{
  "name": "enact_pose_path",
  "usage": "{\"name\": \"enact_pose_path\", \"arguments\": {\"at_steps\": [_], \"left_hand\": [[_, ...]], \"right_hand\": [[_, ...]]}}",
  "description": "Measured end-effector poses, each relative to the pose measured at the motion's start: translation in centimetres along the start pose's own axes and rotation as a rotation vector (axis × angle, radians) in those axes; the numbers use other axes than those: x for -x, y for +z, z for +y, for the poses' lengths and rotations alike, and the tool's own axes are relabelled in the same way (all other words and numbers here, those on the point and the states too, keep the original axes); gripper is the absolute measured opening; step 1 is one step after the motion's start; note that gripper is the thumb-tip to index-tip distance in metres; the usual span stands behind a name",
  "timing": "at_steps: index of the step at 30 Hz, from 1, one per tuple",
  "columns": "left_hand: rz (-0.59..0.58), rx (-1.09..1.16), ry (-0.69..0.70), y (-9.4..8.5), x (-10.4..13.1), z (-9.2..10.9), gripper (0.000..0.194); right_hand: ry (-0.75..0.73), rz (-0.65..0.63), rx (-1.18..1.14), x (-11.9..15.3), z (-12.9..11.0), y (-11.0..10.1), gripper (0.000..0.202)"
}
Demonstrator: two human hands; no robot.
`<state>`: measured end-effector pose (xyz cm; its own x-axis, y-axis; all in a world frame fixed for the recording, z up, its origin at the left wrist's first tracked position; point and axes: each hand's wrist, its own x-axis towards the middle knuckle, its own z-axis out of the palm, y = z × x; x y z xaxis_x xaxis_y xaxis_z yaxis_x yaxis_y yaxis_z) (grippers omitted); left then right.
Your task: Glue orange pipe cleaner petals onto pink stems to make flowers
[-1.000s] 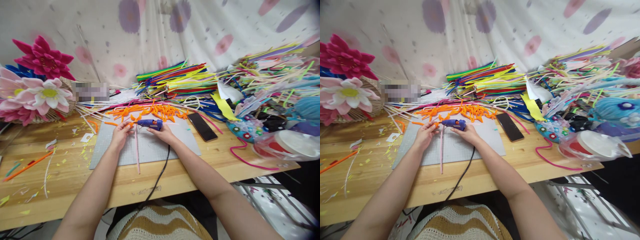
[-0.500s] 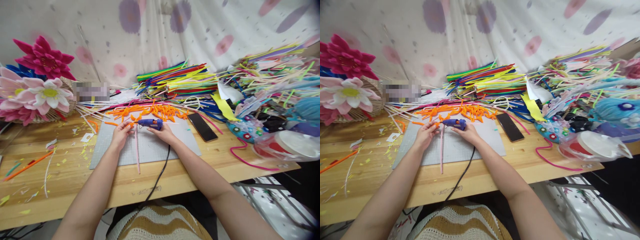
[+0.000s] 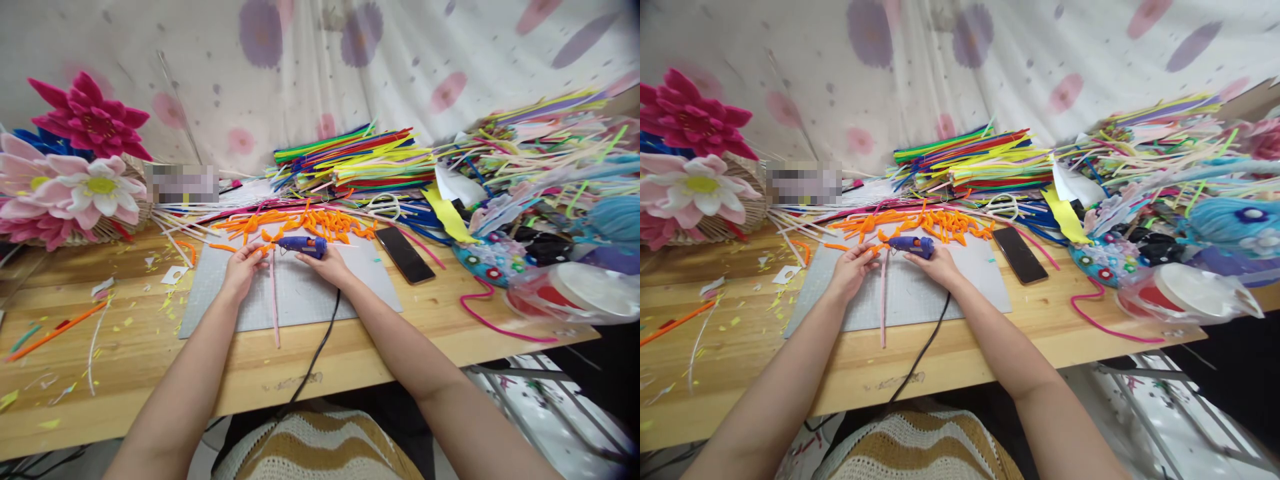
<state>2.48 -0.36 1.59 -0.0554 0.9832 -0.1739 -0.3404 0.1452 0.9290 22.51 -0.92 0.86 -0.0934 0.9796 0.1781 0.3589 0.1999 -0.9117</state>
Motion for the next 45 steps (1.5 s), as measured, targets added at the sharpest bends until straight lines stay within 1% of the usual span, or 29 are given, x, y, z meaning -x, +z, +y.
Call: {"name": "enact_pose_path", "arguments": {"at_steps": [2,5,7,11,12,17,19,22,24,28,30,36,38,42,45], "left_hand": [[0.005,0.001,0.003,0.01,0.04,0.01,0.026],[0.005,0.004,0.009,0.02,0.06,0.02,0.026],[0.001,0.005,0.009,0.03,0.06,0.04,0.027],[0.004,0.010,0.003,0.04,0.02,0.06,0.026],[0.005,0.013,0.003,0.02,0.01,0.05,0.025],[0.008,0.025,0.000,-0.06,-0.06,-0.08,0.024],[0.007,0.026,-0.001,-0.07,-0.06,-0.09,0.024],[0.005,0.023,-0.001,-0.05,-0.02,-0.08,0.024],[0.003,0.023,-0.002,-0.06,0.00,-0.07,0.025],[0.000,0.030,0.001,-0.14,-0.07,-0.12,0.024],[0.001,0.034,0.004,-0.18,-0.13,-0.16,0.024],[0.007,0.037,0.001,-0.16,-0.14,-0.13,0.023],[0.006,0.036,-0.003,-0.11,-0.10,-0.09,0.023],[0.005,0.034,-0.004,-0.02,-0.02,-0.02,0.023],[0.001,0.028,-0.004,-0.02,0.01,0.00,0.023]], "right_hand": [[0.009,0.039,0.012,-0.18,0.31,-0.12,0.039],[0.012,0.051,-0.007,-0.15,0.41,-0.23,0.039],[0.014,0.022,-0.023,0.07,0.18,-0.22,0.039],[-0.005,-0.089,-0.052,0.35,-0.16,-0.11,0.039],[-0.007,-0.088,-0.053,0.32,-0.08,-0.09,0.039],[0.014,0.024,-0.031,-0.07,0.73,-0.17,0.039],[0.016,0.005,-0.048,0.00,0.66,-0.19,0.039],[0.000,-0.068,-0.068,0.25,0.14,-0.12,0.039],[0.001,-0.078,-0.055,0.26,-0.08,-0.08,0.039],[0.027,0.038,-0.021,-0.08,0.27,-0.20,0.041],[0.028,0.056,-0.035,-0.12,0.45,-0.28,0.040],[0.008,-0.069,-0.052,0.36,-0.04,-0.09,0.038],[0.002,-0.059,-0.047,0.33,-0.02,-0.02,0.037],[0.024,0.017,-0.035,0.14,0.35,-0.09,0.038],[0.018,-0.027,-0.054,0.27,0.24,-0.10,0.038]]}}
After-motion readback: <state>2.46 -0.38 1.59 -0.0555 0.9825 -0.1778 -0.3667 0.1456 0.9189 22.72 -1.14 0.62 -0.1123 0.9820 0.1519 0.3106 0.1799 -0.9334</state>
